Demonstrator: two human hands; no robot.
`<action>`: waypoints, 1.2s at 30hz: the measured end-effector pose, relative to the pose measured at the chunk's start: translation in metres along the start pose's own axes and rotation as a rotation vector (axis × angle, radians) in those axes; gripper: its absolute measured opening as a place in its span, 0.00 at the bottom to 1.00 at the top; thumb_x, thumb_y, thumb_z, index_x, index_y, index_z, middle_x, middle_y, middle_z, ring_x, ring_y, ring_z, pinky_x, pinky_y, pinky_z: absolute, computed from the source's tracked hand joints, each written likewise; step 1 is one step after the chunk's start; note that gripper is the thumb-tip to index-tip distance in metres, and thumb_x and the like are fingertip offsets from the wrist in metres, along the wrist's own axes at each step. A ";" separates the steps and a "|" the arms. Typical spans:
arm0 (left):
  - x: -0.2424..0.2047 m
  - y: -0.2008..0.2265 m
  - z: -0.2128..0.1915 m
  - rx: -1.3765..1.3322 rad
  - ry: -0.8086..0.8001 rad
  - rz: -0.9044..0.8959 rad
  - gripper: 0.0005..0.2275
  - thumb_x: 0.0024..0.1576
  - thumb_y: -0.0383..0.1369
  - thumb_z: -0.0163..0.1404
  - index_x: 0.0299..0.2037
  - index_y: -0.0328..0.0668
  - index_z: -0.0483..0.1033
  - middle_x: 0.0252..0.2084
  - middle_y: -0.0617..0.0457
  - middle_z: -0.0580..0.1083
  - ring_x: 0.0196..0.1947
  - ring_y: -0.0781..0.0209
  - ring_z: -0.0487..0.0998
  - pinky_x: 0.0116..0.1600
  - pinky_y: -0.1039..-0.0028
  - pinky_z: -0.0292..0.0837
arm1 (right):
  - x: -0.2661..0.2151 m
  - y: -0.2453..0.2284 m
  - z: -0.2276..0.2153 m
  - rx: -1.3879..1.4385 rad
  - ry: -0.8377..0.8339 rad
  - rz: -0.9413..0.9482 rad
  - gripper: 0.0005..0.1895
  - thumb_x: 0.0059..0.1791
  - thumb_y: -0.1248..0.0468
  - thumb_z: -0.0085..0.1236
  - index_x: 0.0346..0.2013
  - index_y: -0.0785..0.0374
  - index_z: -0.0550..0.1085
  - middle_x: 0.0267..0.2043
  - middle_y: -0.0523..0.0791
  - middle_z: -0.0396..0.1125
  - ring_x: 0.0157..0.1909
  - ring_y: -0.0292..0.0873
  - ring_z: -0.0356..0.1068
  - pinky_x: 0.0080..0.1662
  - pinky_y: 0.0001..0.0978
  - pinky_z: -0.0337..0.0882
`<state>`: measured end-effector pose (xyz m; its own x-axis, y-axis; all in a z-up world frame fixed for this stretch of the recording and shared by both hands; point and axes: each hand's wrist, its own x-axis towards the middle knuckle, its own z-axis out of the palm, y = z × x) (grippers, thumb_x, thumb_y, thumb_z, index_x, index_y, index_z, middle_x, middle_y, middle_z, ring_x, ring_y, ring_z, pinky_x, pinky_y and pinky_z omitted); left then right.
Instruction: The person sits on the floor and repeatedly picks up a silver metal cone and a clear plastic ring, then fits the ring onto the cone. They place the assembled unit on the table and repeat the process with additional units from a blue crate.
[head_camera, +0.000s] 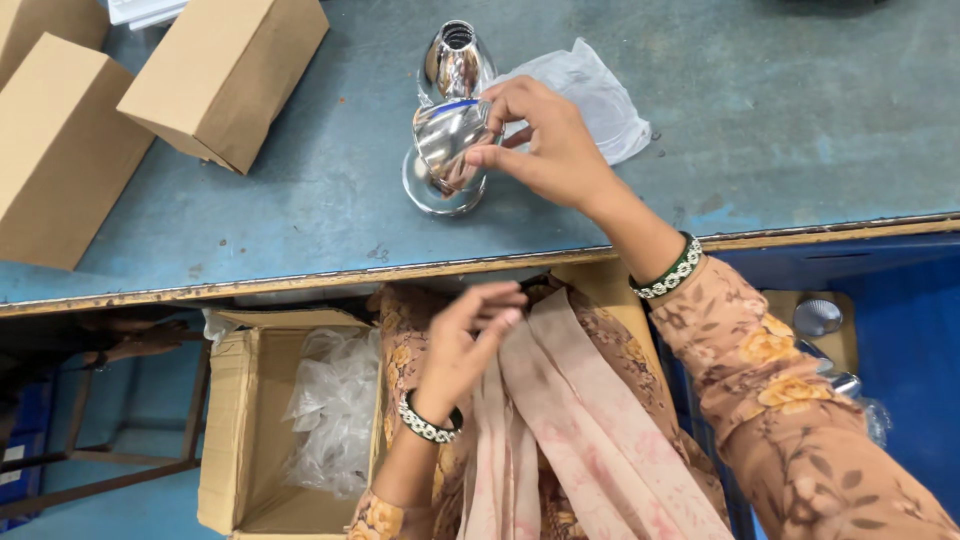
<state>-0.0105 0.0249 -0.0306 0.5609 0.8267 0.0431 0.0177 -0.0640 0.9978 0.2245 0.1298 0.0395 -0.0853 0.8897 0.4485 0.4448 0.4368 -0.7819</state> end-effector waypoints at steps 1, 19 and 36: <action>0.002 0.003 -0.007 -0.053 0.054 -0.004 0.15 0.61 0.28 0.53 0.58 0.35 0.73 0.51 0.48 0.80 0.49 0.62 0.82 0.53 0.74 0.78 | 0.001 0.003 0.004 -0.022 0.009 -0.048 0.15 0.50 0.59 0.72 0.37 0.63 0.72 0.58 0.48 0.67 0.56 0.39 0.72 0.48 0.30 0.79; 0.137 0.044 0.028 0.582 0.075 0.507 0.21 0.59 0.37 0.60 0.61 0.44 0.71 0.59 0.47 0.73 0.59 0.46 0.74 0.61 0.61 0.72 | -0.159 0.086 -0.101 1.425 0.717 0.083 0.25 0.55 0.46 0.61 0.56 0.57 0.65 0.56 0.47 0.68 0.52 0.47 0.72 0.48 0.34 0.70; 0.251 0.023 0.063 0.998 -0.065 0.336 0.38 0.41 0.43 0.71 0.62 0.47 0.67 0.58 0.42 0.67 0.59 0.39 0.66 0.57 0.50 0.67 | -0.154 0.085 -0.094 1.477 0.651 0.091 0.28 0.49 0.45 0.63 0.59 0.54 0.69 0.54 0.41 0.70 0.52 0.42 0.70 0.52 0.34 0.67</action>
<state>0.1830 0.1959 0.0001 0.7059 0.6516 0.2777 0.5099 -0.7396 0.4393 0.3594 0.0175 -0.0558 0.4360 0.8823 0.1771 -0.8078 0.4705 -0.3552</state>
